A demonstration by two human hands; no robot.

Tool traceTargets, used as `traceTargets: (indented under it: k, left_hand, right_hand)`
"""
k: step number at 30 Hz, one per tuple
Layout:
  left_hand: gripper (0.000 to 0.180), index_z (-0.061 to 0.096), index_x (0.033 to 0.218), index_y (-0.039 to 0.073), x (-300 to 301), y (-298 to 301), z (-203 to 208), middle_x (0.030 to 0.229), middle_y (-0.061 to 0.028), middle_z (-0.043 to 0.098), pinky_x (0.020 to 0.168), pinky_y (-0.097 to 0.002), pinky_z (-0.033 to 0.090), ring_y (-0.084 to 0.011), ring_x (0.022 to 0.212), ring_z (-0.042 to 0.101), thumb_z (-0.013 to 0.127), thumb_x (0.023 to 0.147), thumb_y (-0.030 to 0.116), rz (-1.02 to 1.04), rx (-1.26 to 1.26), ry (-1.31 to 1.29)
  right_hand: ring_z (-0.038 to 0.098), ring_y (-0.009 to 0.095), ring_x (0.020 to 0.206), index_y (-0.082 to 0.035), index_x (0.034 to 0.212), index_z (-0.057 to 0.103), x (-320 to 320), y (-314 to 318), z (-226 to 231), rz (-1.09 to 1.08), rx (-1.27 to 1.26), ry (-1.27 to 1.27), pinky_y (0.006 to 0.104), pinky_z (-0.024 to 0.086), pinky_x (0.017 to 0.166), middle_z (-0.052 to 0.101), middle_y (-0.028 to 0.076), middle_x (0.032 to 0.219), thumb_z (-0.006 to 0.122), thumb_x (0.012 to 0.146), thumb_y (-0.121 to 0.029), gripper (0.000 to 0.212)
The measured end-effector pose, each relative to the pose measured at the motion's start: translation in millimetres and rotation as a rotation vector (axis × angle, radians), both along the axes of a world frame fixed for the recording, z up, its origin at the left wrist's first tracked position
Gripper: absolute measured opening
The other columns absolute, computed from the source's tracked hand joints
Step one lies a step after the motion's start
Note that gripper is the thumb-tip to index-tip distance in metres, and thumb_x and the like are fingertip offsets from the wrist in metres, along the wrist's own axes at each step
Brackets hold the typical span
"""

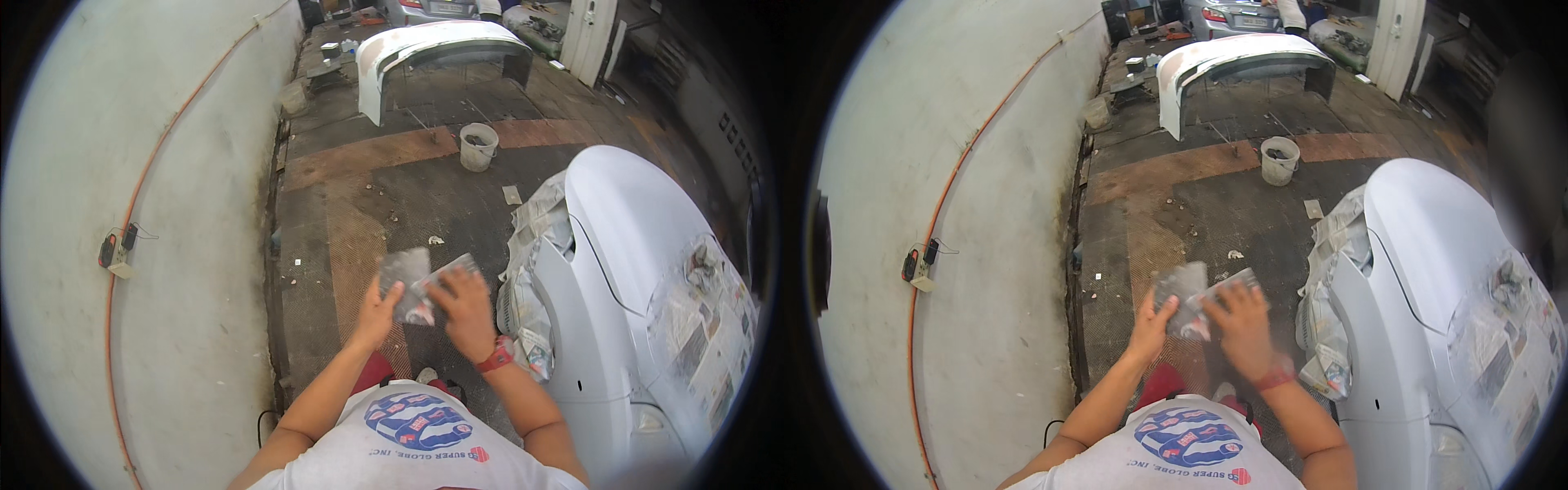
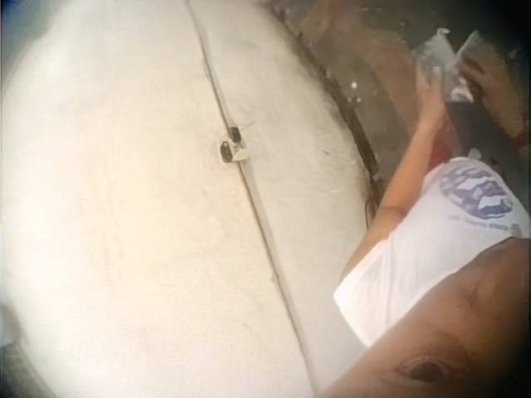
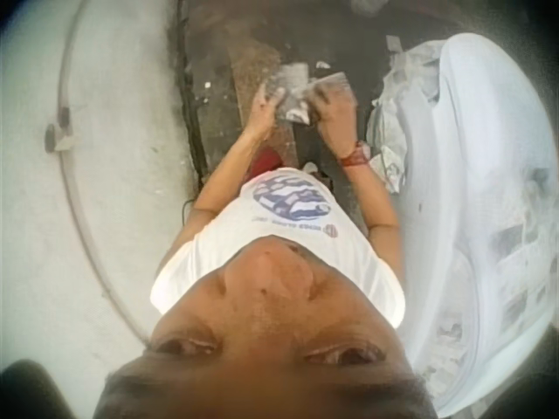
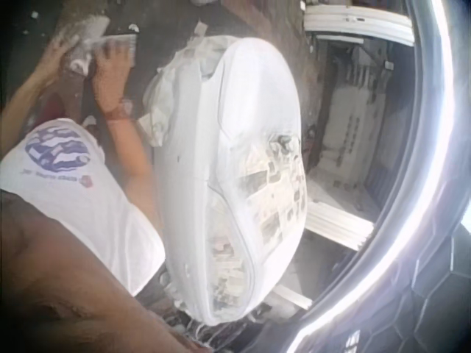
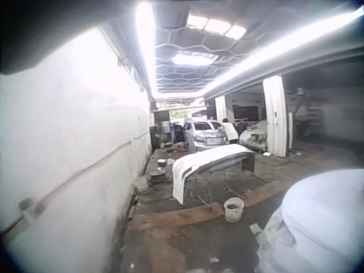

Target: The person walks through a garage, retrieves sandpaper, and sands a white car bumper. They handle sandpaper sheets, dip one in water, and rub the surface of the bumper with the sandpaper.

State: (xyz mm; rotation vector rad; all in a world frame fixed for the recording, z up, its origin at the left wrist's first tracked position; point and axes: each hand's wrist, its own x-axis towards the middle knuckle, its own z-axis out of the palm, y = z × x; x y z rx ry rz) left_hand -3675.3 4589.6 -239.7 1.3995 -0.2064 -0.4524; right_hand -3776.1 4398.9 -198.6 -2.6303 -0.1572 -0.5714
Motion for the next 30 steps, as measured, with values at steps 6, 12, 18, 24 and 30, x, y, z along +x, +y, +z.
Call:
traceTargets:
  k: [6,12,18,24,30]
  left_hand:
    - [0.051,0.046,0.152,0.000,93.0,38.6,-51.1,0.143,-0.0164,0.060,0.111,-0.0393,0.046,-0.0241,0.130,0.059,0.061,0.109,0.023,0.474,-0.166,0.036]
    - [0.052,0.044,0.152,0.000,207.1,46.8,-36.6,0.142,-0.0156,0.060,0.110,-0.0403,0.049,-0.0245,0.128,0.061,0.063,0.107,0.018,0.381,-0.477,0.240]
    - [0.041,0.050,0.145,0.001,345.5,82.7,-49.5,0.133,-0.0125,0.065,0.102,-0.0373,0.057,-0.0227,0.118,0.069,0.061,0.108,0.015,0.377,-0.417,0.180]
    - [0.047,0.051,0.146,-0.002,463.2,123.8,-38.5,0.133,-0.0140,0.065,0.101,-0.0357,0.052,-0.0193,0.117,0.065,0.062,0.109,0.026,0.433,-0.186,-0.029]
    - [0.047,0.050,0.147,-0.002,548.8,135.1,-12.6,0.136,-0.0133,0.064,0.104,-0.0358,0.050,-0.0189,0.118,0.065,0.061,0.109,0.024,0.369,0.132,-0.162]
  right_hand:
    - [0.049,0.033,0.145,-0.031,0.140,0.067,81.4,14.8,-8.1,0.269,-0.191,0.220,0.0698,0.022,0.123,0.058,0.009,0.147,0.066,0.086,0.004,0.064]
    - [0.054,0.046,0.139,-0.019,0.148,0.056,216.3,62.1,12.3,0.447,0.241,0.193,0.0620,0.044,0.115,0.051,0.021,0.150,0.067,0.094,-0.012,0.056]
    - [0.049,0.044,0.144,-0.016,0.147,0.056,395.5,55.4,1.6,0.192,-0.212,0.219,0.0591,0.041,0.117,0.051,0.021,0.151,0.059,0.093,0.000,0.057]
    - [0.046,0.040,0.147,-0.022,0.142,0.064,510.1,93.2,4.6,0.318,-0.377,0.182,0.0703,0.029,0.119,0.055,0.011,0.149,0.064,0.090,-0.002,0.056]
    - [0.047,0.037,0.147,-0.024,0.137,0.068,609.0,110.3,-16.4,0.343,-0.208,0.117,0.0719,0.027,0.119,0.058,0.008,0.146,0.062,0.092,-0.005,0.049]
